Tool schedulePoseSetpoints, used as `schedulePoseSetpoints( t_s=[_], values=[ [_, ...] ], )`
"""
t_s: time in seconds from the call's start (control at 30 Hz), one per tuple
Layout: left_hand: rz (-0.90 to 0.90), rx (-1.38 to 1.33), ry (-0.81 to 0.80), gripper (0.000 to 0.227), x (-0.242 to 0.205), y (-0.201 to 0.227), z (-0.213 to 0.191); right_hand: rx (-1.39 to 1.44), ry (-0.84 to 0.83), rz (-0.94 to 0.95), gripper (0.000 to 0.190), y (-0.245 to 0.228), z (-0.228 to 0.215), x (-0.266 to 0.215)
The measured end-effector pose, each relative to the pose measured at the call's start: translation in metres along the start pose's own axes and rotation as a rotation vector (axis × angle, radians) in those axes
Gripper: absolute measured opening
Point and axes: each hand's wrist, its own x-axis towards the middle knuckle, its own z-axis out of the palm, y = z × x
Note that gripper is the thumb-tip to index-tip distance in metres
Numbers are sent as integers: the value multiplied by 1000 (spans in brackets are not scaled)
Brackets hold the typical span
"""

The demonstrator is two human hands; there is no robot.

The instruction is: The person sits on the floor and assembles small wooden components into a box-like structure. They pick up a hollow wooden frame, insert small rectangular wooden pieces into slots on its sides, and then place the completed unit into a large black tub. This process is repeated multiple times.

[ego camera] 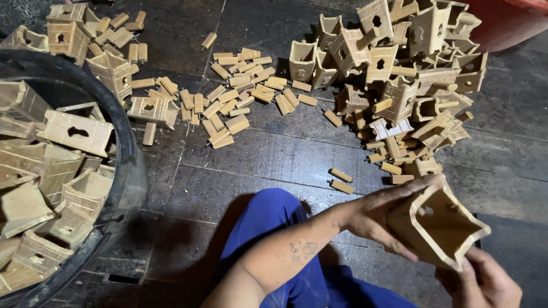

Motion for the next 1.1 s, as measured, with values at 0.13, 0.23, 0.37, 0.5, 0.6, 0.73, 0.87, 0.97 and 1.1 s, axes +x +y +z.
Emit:
schedulePoseSetpoints(
  t_s=[0.13,0.23,0.37,0.5,0.6,0.73,0.87,0.97,1.1],
  values=[
    [5,133,-2,128,0,9,0,269,-126,463,22,20,-10,27],
    [75,149,78,128,3,-4,3,387,-187,343,43,23,-18,27],
    [174,-22,144,126,10,4,4,-324,-61,-587,66,-10,-19,20],
    [-11,37,175,125,4,24,1,-529,43,-876,29,19,-21,23],
    [93,203,185,131,5,13,3,-617,-25,-904,29,15,-24,24],
    [147,239,117,129,3,16,2,68,-307,275,36,48,-37,35],
    [149,219,107,128,4,4,2,600,-397,385,39,40,-24,31],
    [187,178,142,128,9,5,2,-269,-232,-143,84,-9,-26,26],
    [201,135,180,127,6,5,3,-540,69,-725,36,-1,-18,10]
  ],
)
